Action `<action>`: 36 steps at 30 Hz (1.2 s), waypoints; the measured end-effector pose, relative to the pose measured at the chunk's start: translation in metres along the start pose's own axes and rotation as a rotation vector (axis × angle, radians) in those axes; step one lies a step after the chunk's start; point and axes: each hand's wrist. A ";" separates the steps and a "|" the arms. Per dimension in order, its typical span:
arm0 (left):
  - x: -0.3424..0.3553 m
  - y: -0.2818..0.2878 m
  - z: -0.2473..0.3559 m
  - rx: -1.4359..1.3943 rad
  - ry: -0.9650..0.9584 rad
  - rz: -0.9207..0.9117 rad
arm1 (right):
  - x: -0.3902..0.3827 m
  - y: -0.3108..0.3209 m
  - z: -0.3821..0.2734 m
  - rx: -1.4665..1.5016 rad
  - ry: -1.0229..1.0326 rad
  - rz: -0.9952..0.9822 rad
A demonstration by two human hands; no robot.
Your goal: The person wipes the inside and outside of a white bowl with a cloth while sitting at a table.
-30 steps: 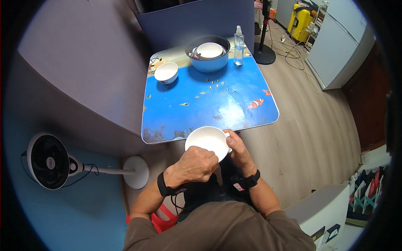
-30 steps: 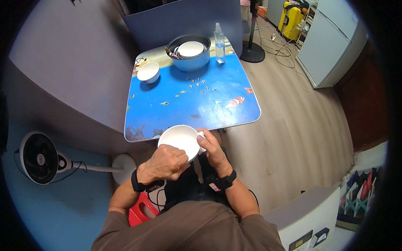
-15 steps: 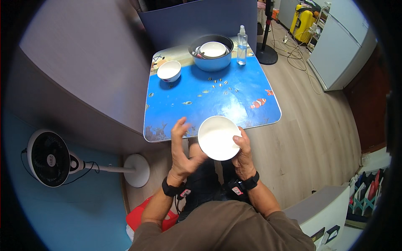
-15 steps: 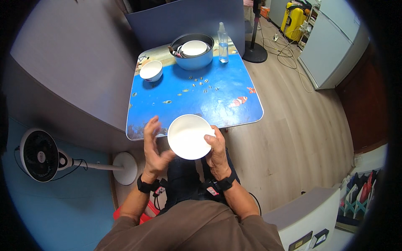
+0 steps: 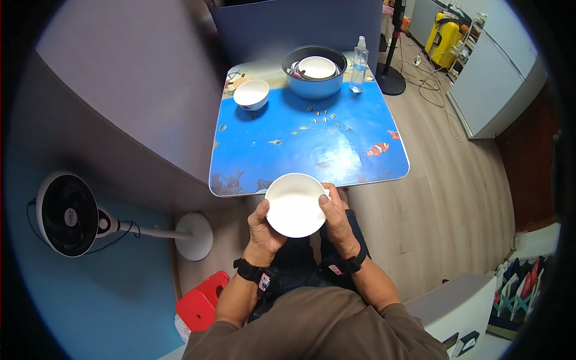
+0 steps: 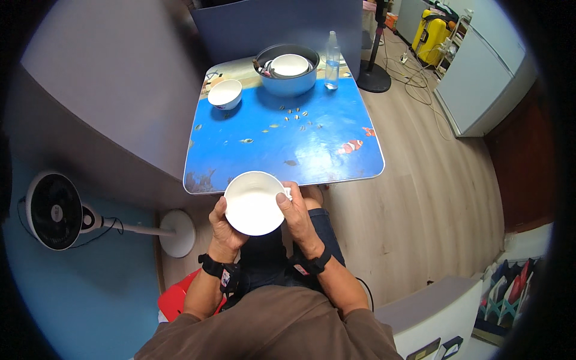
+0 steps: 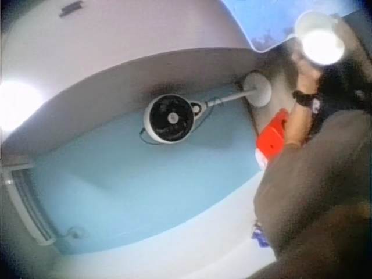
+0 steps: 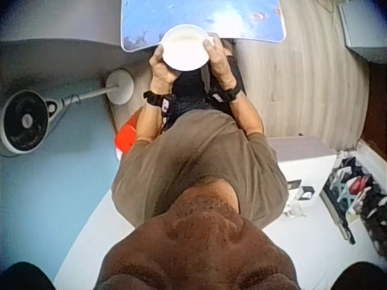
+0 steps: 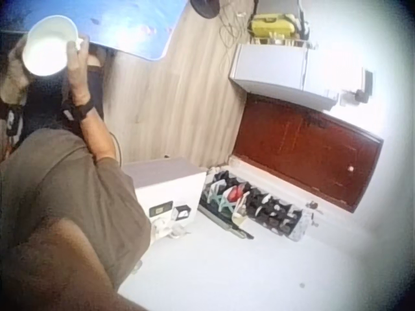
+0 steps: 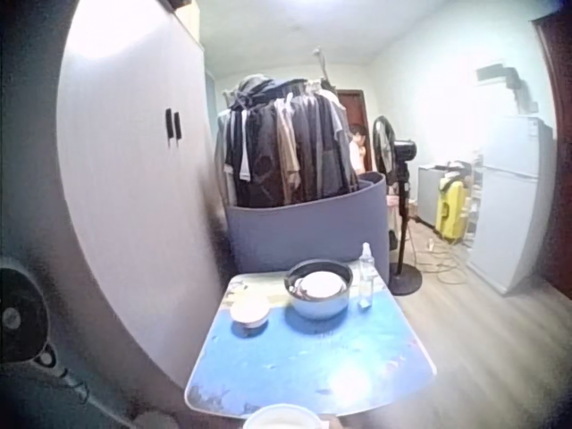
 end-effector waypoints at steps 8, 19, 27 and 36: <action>-0.005 -0.001 0.005 0.090 -0.032 0.086 | 0.000 0.020 0.020 -0.074 -0.022 -0.015; -0.002 -0.008 0.004 0.134 0.104 0.084 | 0.005 0.015 -0.056 -0.488 0.564 -0.108; -0.003 -0.006 -0.016 0.193 0.140 0.137 | 0.035 -0.008 -0.052 -0.992 1.118 -0.636; -0.003 -0.014 -0.013 0.300 -0.139 0.188 | 0.038 -0.012 -0.049 -1.302 0.803 -0.671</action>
Point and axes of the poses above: each hand's wrist, its own x-axis towards the middle knuckle, its own y-axis out of the back of the hand, z = x × y, and after that the axes turned 9 degrees about z, right-handed
